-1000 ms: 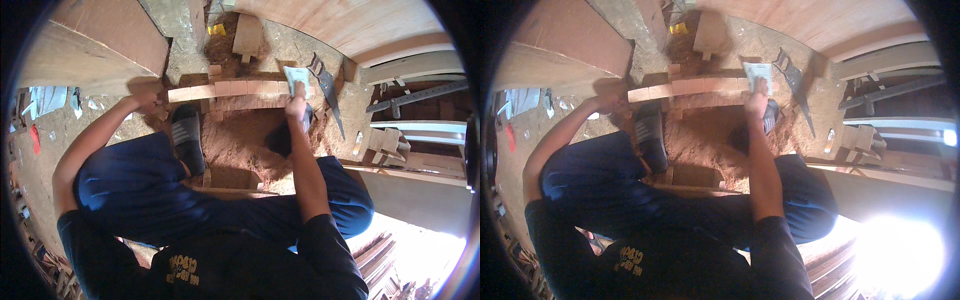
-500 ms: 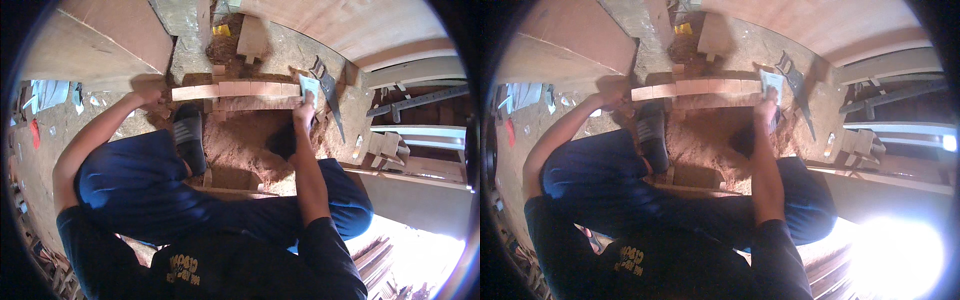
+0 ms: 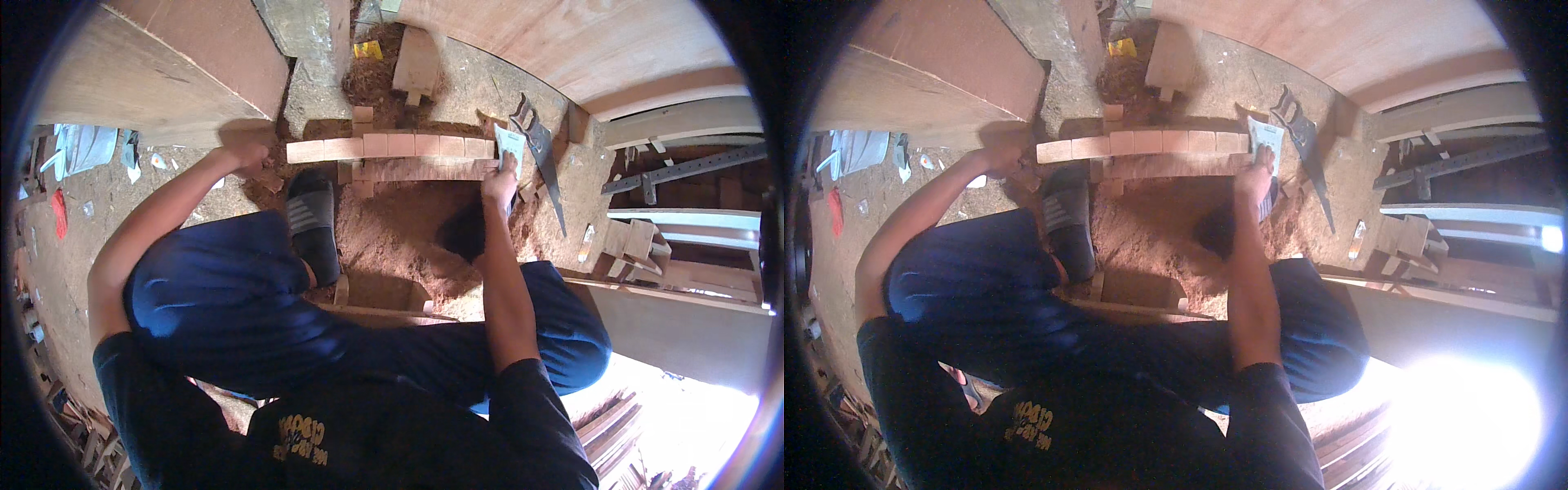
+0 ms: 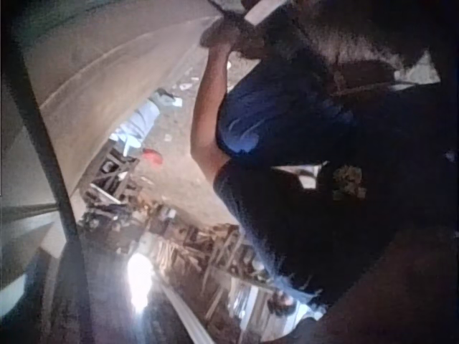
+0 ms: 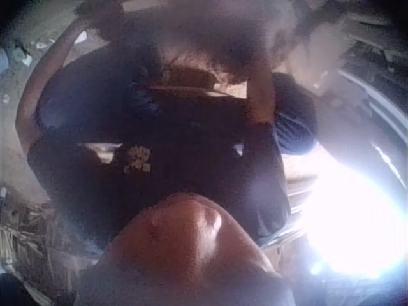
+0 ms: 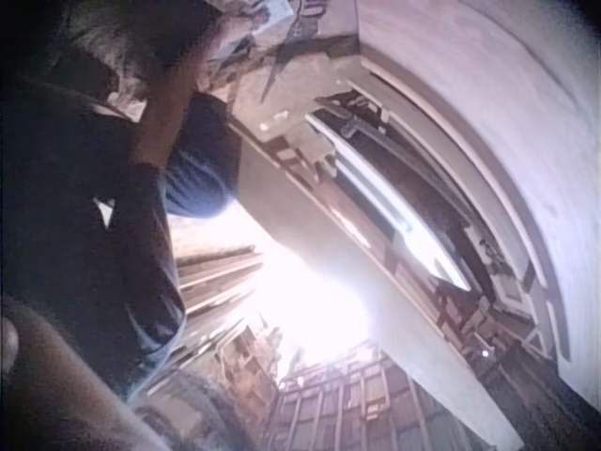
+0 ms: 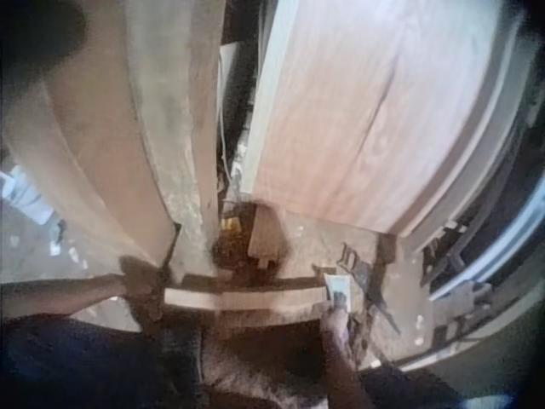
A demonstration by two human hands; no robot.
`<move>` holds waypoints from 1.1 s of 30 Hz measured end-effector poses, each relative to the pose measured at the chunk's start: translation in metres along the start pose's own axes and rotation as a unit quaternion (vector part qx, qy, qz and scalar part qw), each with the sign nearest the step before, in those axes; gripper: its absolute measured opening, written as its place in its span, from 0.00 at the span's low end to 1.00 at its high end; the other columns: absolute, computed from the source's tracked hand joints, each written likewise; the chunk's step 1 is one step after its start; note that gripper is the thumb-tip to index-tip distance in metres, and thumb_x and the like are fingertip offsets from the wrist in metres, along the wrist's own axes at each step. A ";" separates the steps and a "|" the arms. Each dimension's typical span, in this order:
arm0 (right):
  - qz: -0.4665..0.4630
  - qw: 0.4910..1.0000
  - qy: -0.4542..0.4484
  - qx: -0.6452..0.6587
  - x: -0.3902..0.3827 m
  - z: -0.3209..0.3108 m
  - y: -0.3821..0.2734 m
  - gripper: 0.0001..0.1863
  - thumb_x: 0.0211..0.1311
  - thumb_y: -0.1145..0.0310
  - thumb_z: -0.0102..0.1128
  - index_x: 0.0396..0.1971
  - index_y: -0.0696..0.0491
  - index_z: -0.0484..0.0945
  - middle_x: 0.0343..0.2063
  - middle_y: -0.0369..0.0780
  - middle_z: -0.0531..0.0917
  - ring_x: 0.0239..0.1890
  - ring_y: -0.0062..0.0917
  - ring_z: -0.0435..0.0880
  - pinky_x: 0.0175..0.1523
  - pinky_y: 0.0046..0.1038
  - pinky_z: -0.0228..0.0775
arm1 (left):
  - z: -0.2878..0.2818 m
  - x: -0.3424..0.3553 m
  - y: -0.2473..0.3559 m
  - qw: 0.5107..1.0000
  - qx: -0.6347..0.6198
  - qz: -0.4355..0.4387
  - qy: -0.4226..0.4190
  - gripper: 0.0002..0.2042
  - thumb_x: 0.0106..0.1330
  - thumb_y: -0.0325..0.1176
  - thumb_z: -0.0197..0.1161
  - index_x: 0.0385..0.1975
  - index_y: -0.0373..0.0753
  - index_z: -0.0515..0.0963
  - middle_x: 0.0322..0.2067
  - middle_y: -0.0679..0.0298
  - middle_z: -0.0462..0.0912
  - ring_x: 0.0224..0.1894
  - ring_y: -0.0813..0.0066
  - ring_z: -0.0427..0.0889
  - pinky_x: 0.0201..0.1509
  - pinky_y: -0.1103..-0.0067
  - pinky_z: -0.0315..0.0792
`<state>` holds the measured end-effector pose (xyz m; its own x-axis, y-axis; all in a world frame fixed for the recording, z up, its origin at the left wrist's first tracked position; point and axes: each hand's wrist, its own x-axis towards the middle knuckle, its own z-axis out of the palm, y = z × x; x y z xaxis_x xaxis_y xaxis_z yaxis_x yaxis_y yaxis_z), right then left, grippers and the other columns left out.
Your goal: The person sands a small wooden plank with sandpaper and then uses a hand saw to cut it. The person is sitting on the floor in a workshop environment.
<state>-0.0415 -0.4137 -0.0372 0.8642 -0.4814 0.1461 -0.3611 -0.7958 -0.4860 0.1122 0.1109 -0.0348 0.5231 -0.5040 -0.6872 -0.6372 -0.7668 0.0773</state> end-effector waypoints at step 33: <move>-0.365 0.910 -0.078 -0.179 -0.043 0.031 -0.089 0.31 0.57 0.62 0.58 0.63 0.45 0.63 0.63 0.42 0.62 0.66 0.36 0.59 0.62 0.41 0.56 | -0.023 -0.018 0.010 0.984 0.091 0.013 0.150 0.23 0.49 0.43 0.67 0.45 0.42 0.79 0.56 0.60 0.72 0.61 0.63 0.69 0.61 0.72 0.65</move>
<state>-0.0360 -0.3108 -0.0271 0.9487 0.2600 0.1797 0.2629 -0.9648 0.0082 0.1101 0.1031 -0.0050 0.6314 -0.6387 -0.4398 -0.7294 -0.6817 -0.0572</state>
